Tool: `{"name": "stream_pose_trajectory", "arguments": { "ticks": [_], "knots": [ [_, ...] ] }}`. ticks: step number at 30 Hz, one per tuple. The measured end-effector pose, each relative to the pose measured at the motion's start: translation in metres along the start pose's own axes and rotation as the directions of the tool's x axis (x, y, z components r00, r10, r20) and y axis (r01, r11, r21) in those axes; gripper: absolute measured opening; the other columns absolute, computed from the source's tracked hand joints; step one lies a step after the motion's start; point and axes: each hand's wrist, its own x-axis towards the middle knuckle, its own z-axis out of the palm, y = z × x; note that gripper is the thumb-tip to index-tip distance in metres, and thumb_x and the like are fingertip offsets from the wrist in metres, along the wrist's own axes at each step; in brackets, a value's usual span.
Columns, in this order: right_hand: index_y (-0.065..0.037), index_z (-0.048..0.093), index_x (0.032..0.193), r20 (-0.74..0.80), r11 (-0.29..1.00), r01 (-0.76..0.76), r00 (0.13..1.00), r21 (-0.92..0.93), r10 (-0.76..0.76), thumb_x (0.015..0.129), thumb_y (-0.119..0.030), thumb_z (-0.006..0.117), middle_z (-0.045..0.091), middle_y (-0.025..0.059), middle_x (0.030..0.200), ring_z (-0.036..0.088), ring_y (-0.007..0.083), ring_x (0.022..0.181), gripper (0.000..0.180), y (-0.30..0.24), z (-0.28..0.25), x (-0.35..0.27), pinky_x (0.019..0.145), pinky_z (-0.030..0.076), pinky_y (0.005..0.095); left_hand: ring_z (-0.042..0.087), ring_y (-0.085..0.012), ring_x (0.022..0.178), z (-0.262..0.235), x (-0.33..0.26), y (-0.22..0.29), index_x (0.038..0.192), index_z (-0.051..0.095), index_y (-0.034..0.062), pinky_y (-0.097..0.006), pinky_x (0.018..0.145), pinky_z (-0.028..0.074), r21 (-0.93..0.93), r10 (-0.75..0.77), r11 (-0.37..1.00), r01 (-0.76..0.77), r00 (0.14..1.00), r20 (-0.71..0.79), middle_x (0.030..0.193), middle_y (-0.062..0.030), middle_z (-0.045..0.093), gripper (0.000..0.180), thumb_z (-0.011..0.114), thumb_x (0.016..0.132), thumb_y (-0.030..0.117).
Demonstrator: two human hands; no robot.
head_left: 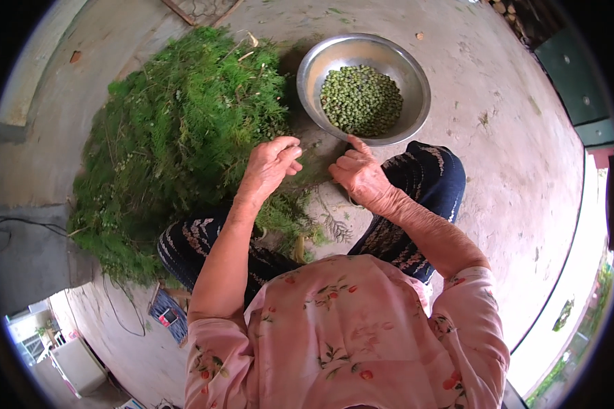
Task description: The person strips small green seeds or berries from cedar-like branches by hand and places them into a metal bowl.
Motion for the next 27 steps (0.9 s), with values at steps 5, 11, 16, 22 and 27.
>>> {"name": "stream_pose_trajectory", "arguments": {
  "ticks": [5,11,16,22,27],
  "knots": [
    [-0.007,0.055,0.075,0.050,0.999,-0.018,0.999,0.035,0.016,0.060,-0.006,0.054,0.042,0.0030,0.064,0.050,0.0197,0.069,0.016,-0.007,0.001,-0.003,0.098,0.031,0.0456,0.059,-0.0142,0.066,0.008,0.007,0.003,0.106,0.054,-0.0025,-0.025,0.059,0.049,-0.064,-0.008,0.998,0.010,1.000,0.027,0.079,-0.0077,0.058,0.025,0.052,0.085,0.012],
    [-0.006,0.056,0.076,0.033,0.998,-0.050,0.998,0.037,0.049,0.059,-0.005,0.054,0.042,0.0030,0.064,0.051,0.0199,0.070,0.017,-0.005,0.000,-0.009,0.097,0.031,0.0465,0.059,-0.0140,0.067,0.012,0.020,-0.020,0.099,0.059,-0.0026,-0.025,0.062,0.049,-0.179,0.083,0.979,-0.098,0.992,-0.090,0.087,-0.0108,0.062,0.021,0.055,0.079,0.003],
    [-0.008,0.055,0.072,0.057,0.998,-0.057,0.997,-0.016,0.058,0.056,-0.008,0.055,0.044,0.0028,0.068,0.050,0.0200,0.073,0.016,-0.001,-0.006,-0.012,0.097,0.030,0.0454,0.058,-0.0131,0.053,0.016,0.022,0.003,0.097,0.059,-0.0047,-0.023,0.046,0.048,-0.300,0.011,0.953,-0.042,0.994,-0.104,0.073,-0.0103,0.061,0.021,0.056,0.079,0.004],
    [-0.006,0.055,0.079,0.031,0.996,-0.086,0.996,0.001,0.086,0.059,-0.008,0.056,0.042,0.0033,0.066,0.050,0.0204,0.069,0.020,0.003,-0.008,-0.018,0.092,0.035,0.0437,0.043,-0.0054,0.044,0.022,0.032,0.016,0.089,0.061,-0.0016,-0.019,0.037,0.033,-0.348,-0.124,0.936,0.057,0.977,-0.173,0.060,-0.0018,0.053,0.014,0.058,0.079,0.008],
    [-0.005,0.055,0.077,0.015,0.994,-0.100,0.995,0.042,0.099,0.057,-0.009,0.056,0.044,0.0048,0.068,0.051,0.0227,0.069,0.020,0.003,-0.012,-0.018,0.088,0.038,0.0416,0.036,-0.0008,0.049,0.036,0.044,0.025,0.087,0.062,0.0000,-0.016,0.041,0.026,-0.257,-0.119,0.965,0.051,0.960,-0.254,0.060,0.0074,0.045,0.012,0.055,0.078,0.003]
  ]
}}
